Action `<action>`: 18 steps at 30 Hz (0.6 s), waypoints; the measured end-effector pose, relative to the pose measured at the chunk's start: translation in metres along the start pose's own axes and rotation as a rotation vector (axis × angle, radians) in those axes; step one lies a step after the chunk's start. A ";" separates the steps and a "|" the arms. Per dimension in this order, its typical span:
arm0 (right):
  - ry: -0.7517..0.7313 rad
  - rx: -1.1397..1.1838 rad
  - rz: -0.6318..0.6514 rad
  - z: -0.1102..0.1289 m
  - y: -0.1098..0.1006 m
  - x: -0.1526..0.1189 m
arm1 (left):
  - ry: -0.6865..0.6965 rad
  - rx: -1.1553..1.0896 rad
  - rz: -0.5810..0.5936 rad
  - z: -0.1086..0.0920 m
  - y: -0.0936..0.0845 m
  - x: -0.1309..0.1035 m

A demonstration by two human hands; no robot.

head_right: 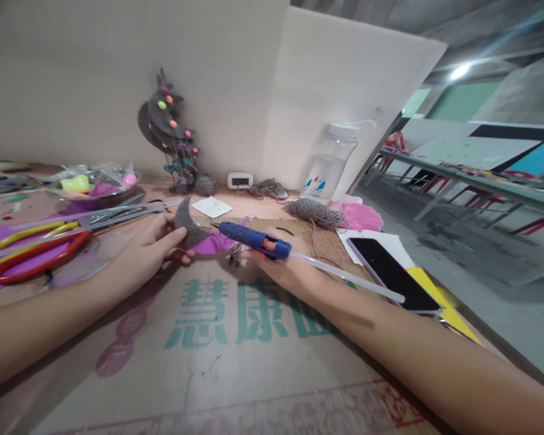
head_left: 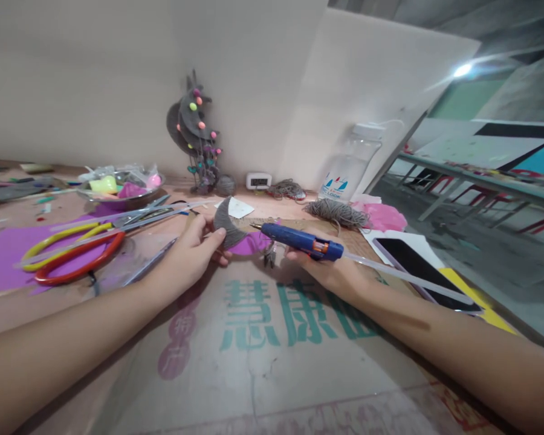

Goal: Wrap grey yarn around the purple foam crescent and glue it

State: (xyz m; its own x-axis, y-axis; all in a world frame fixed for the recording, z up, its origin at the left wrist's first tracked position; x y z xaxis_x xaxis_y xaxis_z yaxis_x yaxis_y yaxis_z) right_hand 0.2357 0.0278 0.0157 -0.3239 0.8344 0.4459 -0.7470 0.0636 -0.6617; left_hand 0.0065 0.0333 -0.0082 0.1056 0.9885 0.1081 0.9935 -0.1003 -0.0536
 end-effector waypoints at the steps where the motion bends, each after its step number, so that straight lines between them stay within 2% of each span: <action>1: 0.017 0.013 -0.005 0.000 0.001 0.000 | -0.008 -0.003 -0.002 -0.001 0.001 0.000; 7: 0.076 -0.010 0.004 0.000 0.001 0.000 | 0.006 -0.005 0.004 0.000 0.000 0.000; 18: 0.047 -0.075 0.031 -0.006 0.005 0.000 | 0.050 0.049 -0.001 0.004 -0.003 0.000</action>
State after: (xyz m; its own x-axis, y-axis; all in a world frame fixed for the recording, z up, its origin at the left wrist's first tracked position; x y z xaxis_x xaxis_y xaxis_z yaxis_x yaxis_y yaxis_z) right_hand 0.2352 0.0315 0.0088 -0.3168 0.8614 0.3971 -0.6912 0.0770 -0.7186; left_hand 0.0031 0.0338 -0.0117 0.1078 0.9817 0.1571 0.9905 -0.0925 -0.1016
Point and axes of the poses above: each hand's wrist, its own x-axis towards the middle knuckle, its own y-axis out of the palm, z = x × y, the point moved 2 cm from there along x, towards the middle knuckle, and after that the axes turned 2 degrees about -y, right-handed, at the moved point
